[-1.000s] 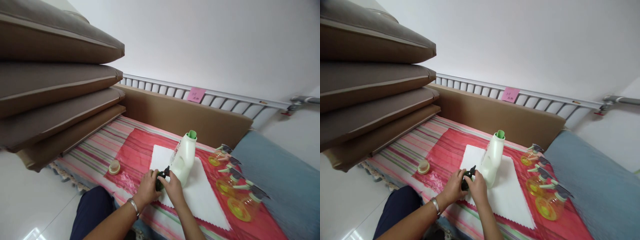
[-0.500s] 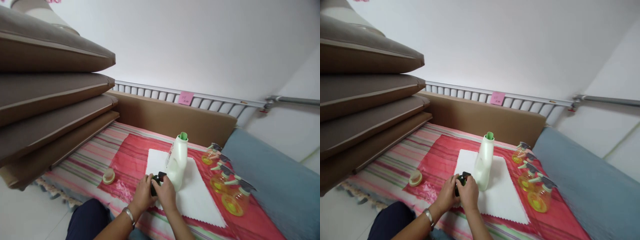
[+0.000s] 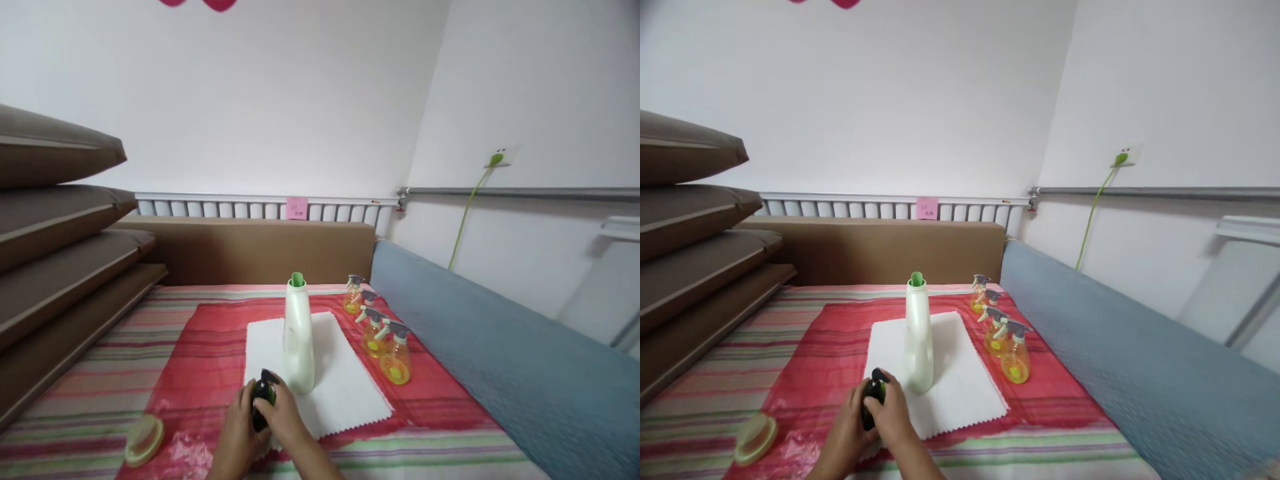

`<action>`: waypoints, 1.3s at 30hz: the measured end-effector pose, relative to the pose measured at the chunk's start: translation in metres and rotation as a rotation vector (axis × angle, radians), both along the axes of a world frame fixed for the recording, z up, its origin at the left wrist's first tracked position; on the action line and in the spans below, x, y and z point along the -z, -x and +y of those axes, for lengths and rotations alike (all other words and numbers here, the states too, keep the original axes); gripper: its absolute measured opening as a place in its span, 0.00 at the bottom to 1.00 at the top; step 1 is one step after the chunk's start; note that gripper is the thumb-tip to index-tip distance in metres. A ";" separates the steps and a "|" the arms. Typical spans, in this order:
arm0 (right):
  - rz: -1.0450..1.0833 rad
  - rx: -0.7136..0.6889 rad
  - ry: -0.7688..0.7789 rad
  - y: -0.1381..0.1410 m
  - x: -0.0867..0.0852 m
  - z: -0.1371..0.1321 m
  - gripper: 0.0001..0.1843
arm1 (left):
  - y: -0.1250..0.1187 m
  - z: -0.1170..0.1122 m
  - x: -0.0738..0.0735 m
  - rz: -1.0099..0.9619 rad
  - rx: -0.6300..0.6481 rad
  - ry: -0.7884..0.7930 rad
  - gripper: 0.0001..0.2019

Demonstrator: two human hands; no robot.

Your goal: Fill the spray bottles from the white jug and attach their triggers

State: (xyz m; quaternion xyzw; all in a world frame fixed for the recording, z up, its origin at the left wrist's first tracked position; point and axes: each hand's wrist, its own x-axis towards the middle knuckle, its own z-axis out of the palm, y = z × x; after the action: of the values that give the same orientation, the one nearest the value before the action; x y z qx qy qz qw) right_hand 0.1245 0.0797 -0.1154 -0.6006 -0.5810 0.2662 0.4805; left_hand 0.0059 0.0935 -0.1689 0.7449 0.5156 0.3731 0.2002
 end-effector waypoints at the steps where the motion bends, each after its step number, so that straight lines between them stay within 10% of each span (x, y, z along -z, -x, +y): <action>1: 0.009 0.003 0.006 0.000 0.000 0.000 0.21 | 0.001 0.001 0.001 -0.003 0.005 -0.001 0.33; 11: 0.024 0.025 0.004 0.000 -0.011 -0.005 0.16 | 0.004 0.013 0.013 0.003 0.020 -0.033 0.34; 24: -0.039 -0.134 0.024 -0.008 0.001 0.006 0.15 | -0.002 -0.020 -0.025 -0.003 -0.027 0.125 0.40; 39: -0.125 -0.100 0.041 -0.009 0.005 0.006 0.20 | -0.001 -0.027 -0.033 -0.017 -0.033 0.178 0.43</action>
State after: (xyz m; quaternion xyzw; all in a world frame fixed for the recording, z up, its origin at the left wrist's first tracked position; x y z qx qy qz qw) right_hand 0.1339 0.0856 -0.1199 -0.5962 -0.6335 0.2636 0.4168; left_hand 0.0070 0.0670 -0.1354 0.7125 0.5569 0.3356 0.2639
